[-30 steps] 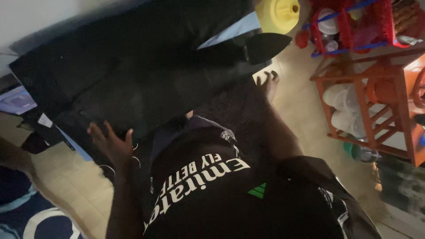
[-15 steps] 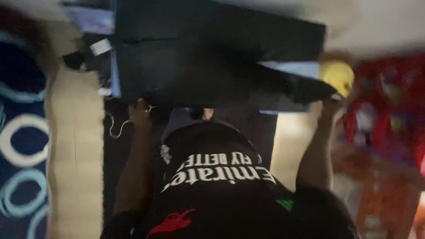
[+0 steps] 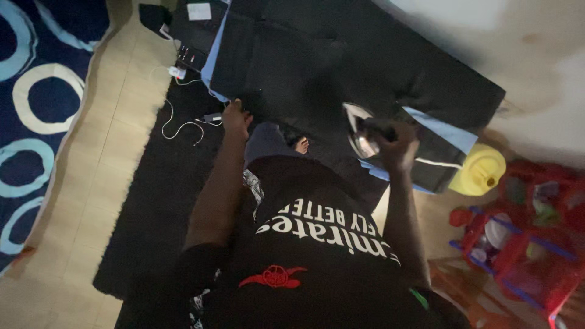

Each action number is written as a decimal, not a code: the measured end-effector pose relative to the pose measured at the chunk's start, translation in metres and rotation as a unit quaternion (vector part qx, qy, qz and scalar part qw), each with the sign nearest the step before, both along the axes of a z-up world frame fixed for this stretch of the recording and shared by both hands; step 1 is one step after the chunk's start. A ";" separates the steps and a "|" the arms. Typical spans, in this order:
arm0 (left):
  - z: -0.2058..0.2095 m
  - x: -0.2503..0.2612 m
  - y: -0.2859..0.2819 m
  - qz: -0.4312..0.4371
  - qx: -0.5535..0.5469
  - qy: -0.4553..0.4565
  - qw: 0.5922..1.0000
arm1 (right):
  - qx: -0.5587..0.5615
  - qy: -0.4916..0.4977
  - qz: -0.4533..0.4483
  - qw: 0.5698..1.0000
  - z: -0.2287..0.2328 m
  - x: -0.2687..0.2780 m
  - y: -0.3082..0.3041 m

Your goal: The person lays out and smooths a pair of pants on a table by hand, then presses them using an iron.

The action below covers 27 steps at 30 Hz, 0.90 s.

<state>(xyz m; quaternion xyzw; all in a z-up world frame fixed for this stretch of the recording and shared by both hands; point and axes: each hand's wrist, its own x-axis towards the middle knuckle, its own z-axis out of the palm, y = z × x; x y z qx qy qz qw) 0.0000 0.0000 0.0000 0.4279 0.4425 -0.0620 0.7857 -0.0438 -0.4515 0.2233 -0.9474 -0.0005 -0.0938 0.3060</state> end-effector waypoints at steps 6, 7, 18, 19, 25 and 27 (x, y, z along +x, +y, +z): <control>0.025 0.003 0.007 0.014 -0.027 0.030 0.999 | 0.028 -0.033 0.088 0.995 0.002 0.009 0.057; 0.030 0.009 0.009 0.019 -0.048 0.013 0.999 | -0.016 -0.035 0.086 0.996 0.001 0.019 0.062; 0.000 0.050 0.045 -0.066 0.013 0.053 0.996 | -0.063 0.202 0.013 0.977 -0.039 0.050 0.101; -0.001 0.043 0.048 -0.121 0.054 0.064 0.989 | -0.061 0.217 0.030 0.974 -0.040 0.046 0.119; -0.007 0.042 0.064 -0.210 -0.040 0.137 0.967 | -0.015 0.316 0.110 0.942 -0.046 0.078 0.238; -0.007 0.039 0.064 -0.229 -0.064 0.134 0.962 | -0.033 0.298 0.130 0.945 -0.048 0.078 0.257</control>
